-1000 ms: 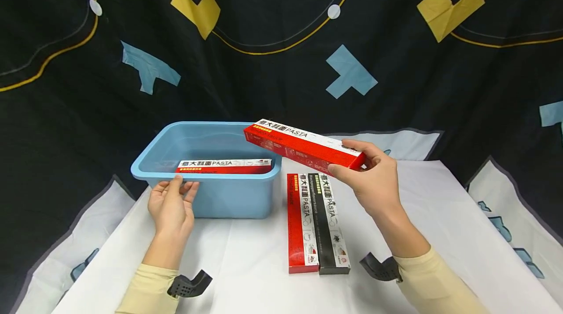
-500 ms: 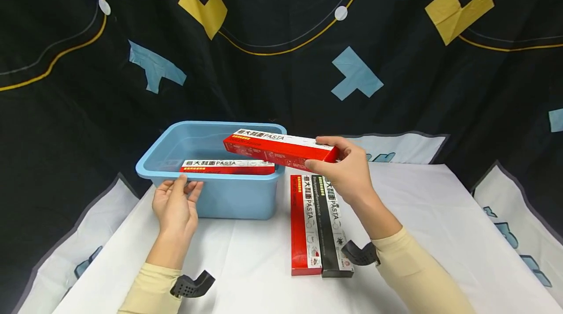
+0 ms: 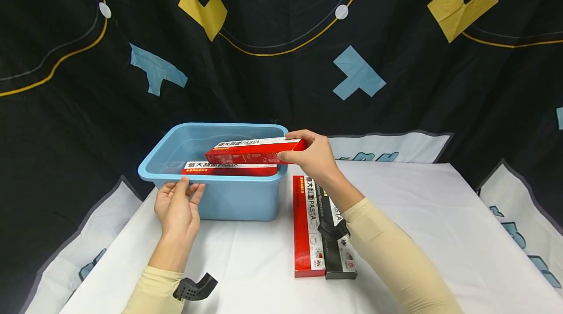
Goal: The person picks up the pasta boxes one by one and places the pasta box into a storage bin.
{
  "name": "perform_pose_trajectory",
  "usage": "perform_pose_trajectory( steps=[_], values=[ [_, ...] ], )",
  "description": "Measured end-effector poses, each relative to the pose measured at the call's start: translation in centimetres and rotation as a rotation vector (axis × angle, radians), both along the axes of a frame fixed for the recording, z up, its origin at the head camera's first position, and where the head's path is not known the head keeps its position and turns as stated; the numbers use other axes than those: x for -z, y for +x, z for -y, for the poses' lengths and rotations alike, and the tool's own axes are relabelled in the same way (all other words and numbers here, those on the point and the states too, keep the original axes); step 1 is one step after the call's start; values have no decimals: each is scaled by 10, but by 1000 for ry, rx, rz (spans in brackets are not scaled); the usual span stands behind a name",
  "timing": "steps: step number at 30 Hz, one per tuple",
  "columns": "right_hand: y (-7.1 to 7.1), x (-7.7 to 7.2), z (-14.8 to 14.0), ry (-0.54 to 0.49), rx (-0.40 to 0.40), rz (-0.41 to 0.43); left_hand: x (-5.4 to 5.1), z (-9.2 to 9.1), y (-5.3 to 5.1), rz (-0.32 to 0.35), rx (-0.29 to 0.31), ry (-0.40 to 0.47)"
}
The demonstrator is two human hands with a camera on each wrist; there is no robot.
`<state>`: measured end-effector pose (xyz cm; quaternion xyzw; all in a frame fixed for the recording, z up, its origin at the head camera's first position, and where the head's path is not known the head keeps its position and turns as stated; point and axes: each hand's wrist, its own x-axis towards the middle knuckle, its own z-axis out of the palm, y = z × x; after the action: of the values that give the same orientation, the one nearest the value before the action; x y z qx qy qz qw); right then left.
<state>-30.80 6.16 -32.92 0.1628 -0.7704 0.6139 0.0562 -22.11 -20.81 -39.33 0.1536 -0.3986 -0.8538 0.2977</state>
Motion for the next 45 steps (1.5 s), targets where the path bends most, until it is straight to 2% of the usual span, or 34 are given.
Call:
perform_pose_trajectory(
  steps=[7, 15, 20, 24, 32, 35, 40, 45],
  values=[
    [-17, 0, 21, 79, -21, 53, -1, -1, 0, -6, -5, -10],
    [-37, -5, 40, 231, -134, 54, -3, -4, -1, -24, -10, 2],
    [-49, -13, 47, 418, -161, -2, -5, -4, -1, -29, -9, -1],
    [-55, -16, 54, 518, -165, -45, -5, -3, -1, -28, -10, -11],
    [-62, -5, 66, 714, -144, -163, -1, -3, 1, -15, -6, 7],
    [-62, 1, 67, 702, -108, -167, 0, -2, 1, -12, -5, 3],
    [-59, 6, 64, 619, -40, -183, 0, -2, 1, -10, -5, -20],
    [-49, 10, 51, 557, -49, -193, 0, -1, 1, -13, -10, -20]
  ],
)
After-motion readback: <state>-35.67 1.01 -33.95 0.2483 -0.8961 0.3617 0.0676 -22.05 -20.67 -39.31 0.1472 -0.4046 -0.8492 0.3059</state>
